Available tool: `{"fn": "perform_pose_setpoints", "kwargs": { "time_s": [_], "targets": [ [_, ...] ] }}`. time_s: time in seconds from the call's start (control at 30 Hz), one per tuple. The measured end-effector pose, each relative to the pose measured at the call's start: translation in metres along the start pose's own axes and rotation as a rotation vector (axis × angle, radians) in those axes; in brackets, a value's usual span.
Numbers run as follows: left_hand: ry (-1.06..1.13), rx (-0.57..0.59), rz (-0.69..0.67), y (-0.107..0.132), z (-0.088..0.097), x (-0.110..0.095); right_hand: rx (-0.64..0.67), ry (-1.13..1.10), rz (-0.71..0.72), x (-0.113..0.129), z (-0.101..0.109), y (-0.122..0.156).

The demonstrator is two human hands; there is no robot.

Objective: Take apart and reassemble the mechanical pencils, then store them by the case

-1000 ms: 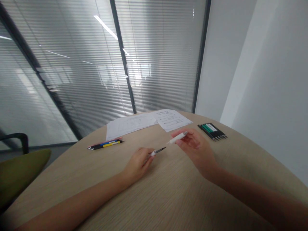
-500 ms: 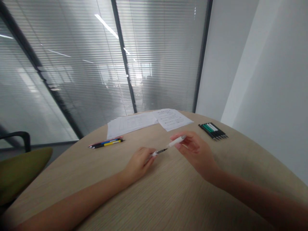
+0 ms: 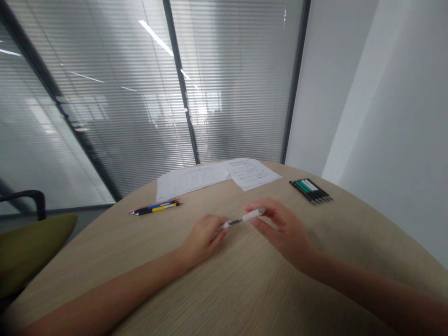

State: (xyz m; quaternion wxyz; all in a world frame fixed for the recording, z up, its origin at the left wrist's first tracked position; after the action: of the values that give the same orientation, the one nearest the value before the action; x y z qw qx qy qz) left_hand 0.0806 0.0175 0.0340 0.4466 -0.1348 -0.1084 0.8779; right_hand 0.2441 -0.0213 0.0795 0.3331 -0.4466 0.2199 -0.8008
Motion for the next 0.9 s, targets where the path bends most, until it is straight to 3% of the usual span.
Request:
{"fn": "perform_pose_setpoints", "kwargs": {
  "time_s": [0.63,0.9],
  "targets": [
    [-0.033,-0.002,-0.085,0.000,0.002,-0.007,0.104,0.015,-0.020,-0.010,-0.015,0.007],
    [-0.031,-0.005,-0.119,0.000,0.003,-0.010,0.150,-0.015,0.049,-0.008,-0.021,0.010]
  ]
}}
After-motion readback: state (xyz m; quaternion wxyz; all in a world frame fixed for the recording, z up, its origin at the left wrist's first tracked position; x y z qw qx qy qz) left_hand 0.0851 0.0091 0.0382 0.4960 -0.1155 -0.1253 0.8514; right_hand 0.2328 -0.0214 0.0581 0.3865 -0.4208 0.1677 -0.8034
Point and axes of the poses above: each hand's wrist, its own y-axis away from the middle knuckle, its own z-axis out of the back of the hand, x = y × z, the point moved 5 cm from there along -y, towards the middle knuckle, and after that the axes turned 15 degrees about x, right-handed, at the moved point
